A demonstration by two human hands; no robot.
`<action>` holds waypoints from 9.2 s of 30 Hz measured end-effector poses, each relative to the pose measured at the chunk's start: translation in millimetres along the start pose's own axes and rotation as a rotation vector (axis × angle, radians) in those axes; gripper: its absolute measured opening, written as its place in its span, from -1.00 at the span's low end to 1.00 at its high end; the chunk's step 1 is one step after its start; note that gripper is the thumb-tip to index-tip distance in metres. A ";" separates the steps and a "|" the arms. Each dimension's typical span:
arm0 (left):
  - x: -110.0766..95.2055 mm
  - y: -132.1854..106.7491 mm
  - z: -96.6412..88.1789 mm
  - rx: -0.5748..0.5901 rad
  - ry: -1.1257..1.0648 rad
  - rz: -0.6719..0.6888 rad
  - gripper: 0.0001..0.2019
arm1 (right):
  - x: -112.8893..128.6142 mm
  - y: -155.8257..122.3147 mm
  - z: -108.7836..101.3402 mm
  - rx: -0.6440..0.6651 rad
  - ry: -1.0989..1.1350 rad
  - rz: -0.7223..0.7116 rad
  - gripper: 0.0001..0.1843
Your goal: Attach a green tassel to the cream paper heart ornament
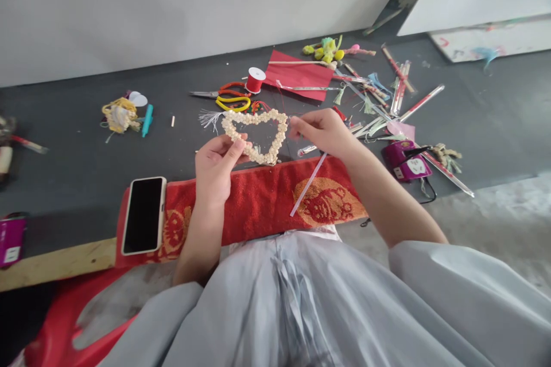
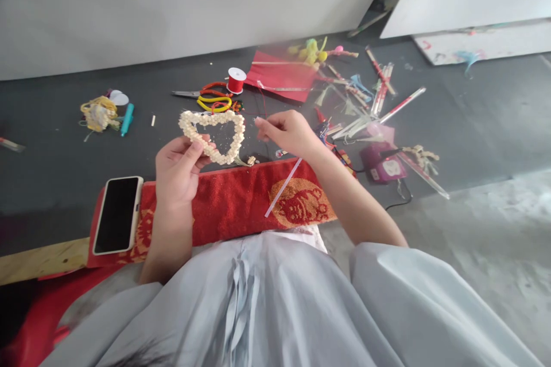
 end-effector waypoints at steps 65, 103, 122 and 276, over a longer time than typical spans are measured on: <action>37.8 -69.7 -35.8 0.689 1.093 0.607 -0.66 | -33.5 -93.3 110.6 0.239 0.486 0.338 -0.59; 21.9 -54.2 -10.2 0.679 1.207 0.592 -0.79 | -27.5 -22.8 57.4 0.280 -0.504 -0.006 -0.67; 38.1 -34.7 -25.7 0.603 1.198 0.502 -0.72 | -1.7 -6.3 73.8 0.504 -0.721 -0.224 -0.62; 21.2 -11.5 -18.8 0.380 1.000 0.268 -0.65 | 57.3 6.1 50.7 0.230 -0.618 -0.314 -0.58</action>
Point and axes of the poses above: each hand's wrist, its own y-axis towards the middle knuckle, its own z-axis out of the palm, x = y × z, the point moved 8 cm from there along y, towards the middle knuckle, and after that the axes turned 13 degrees about -y, right-handed, at the moved point
